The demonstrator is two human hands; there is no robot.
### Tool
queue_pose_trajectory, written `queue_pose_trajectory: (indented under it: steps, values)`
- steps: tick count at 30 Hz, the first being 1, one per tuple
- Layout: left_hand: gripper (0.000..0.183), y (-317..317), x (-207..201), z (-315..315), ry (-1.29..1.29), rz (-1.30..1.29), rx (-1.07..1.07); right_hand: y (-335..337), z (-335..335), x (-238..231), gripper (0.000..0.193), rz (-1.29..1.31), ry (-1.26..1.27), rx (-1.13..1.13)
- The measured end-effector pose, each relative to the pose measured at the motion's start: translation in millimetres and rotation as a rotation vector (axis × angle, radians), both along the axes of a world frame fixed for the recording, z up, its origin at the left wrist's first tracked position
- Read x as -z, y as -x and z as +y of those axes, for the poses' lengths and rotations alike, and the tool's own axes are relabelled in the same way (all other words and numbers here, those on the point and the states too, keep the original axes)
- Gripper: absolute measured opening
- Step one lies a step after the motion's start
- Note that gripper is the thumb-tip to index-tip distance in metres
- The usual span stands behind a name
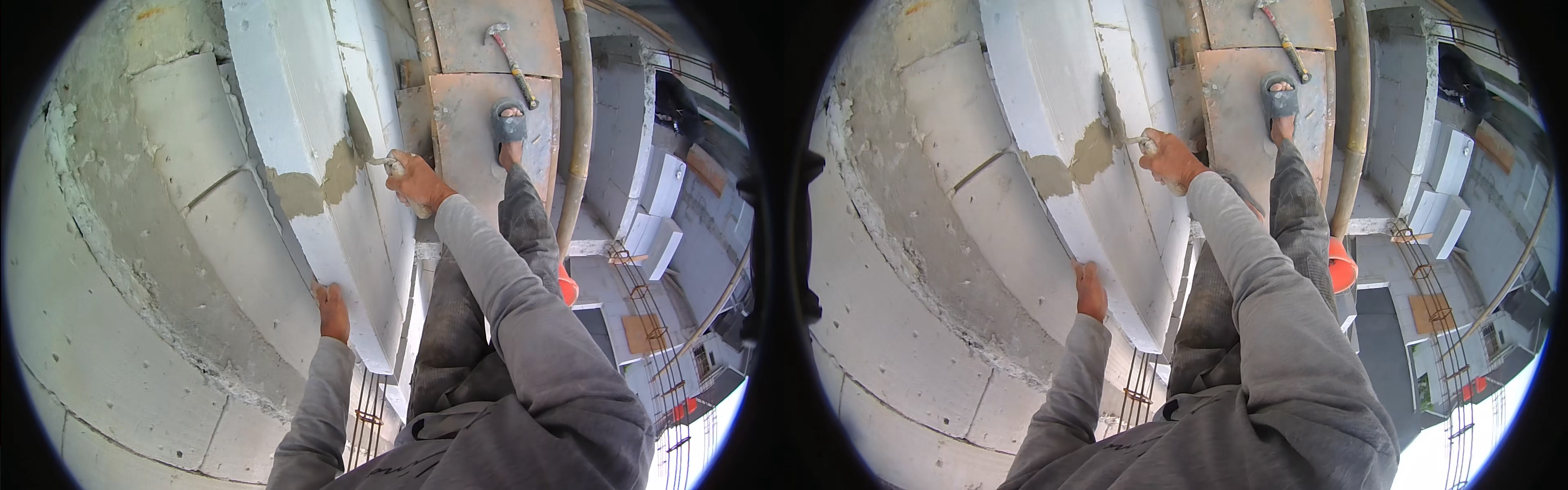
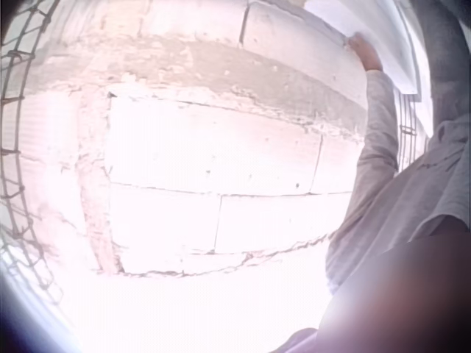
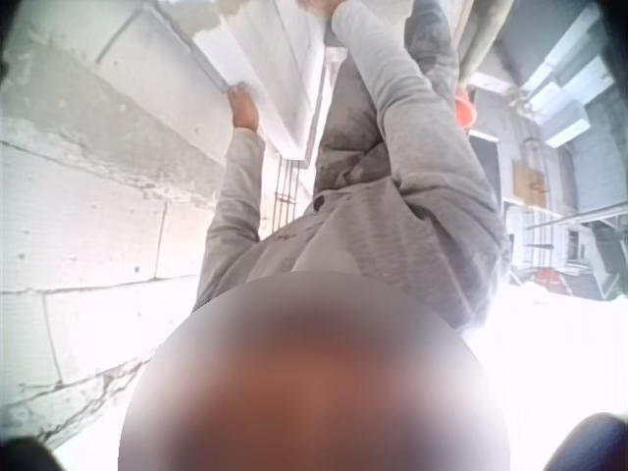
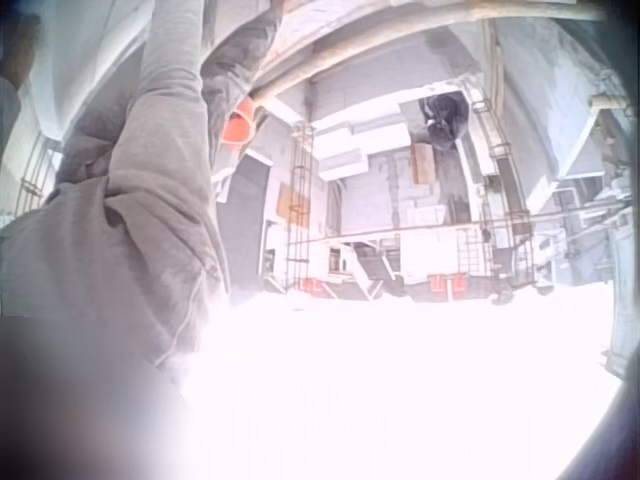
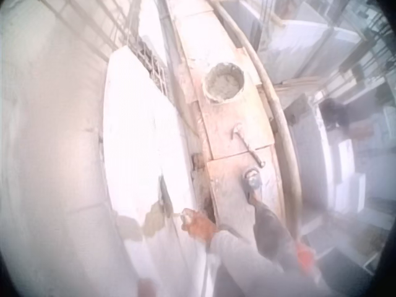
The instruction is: The person places a large white rectangular tile onto a wall, taps it into position with a hammer, and then uses a trowel to apply and smooth cement into the gaps between tiles. The person continues to apply cement to the joints and smooths the surface.
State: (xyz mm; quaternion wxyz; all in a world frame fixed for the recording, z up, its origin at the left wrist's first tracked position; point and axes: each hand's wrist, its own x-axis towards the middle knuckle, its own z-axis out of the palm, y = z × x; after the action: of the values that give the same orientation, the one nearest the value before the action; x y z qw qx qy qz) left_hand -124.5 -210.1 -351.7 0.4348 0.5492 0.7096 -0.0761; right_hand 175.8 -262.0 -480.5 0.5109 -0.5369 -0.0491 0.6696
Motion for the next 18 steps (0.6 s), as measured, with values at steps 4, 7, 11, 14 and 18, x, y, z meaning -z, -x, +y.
queue_pose_trajectory:
  steps: [4, 7, 11, 14, 18]
  values:
    - [0.065, -1, -2, 0, 0.037, 0.036, -0.032, 46, -32, -4, 0.018, 0.077, -0.019, 0.092]
    - [0.058, 0, 4, 0, -0.009, -0.008, -0.144, 61, -41, 6, 0.019, 0.136, 0.150, 0.124]
    - [0.055, -5, 1, -2, 0.024, -0.063, -0.140, 60, -41, 7, 0.017, 0.228, 0.114, 0.054]
    - [0.065, -13, -6, -2, 0.077, -0.055, -0.098, 56, -43, -8, 0.019, 0.264, 0.035, 0.047]
    - [0.064, -14, -5, -4, 0.027, -0.119, -0.110, 57, -50, -41, 0.020, 0.266, -0.094, 0.030]
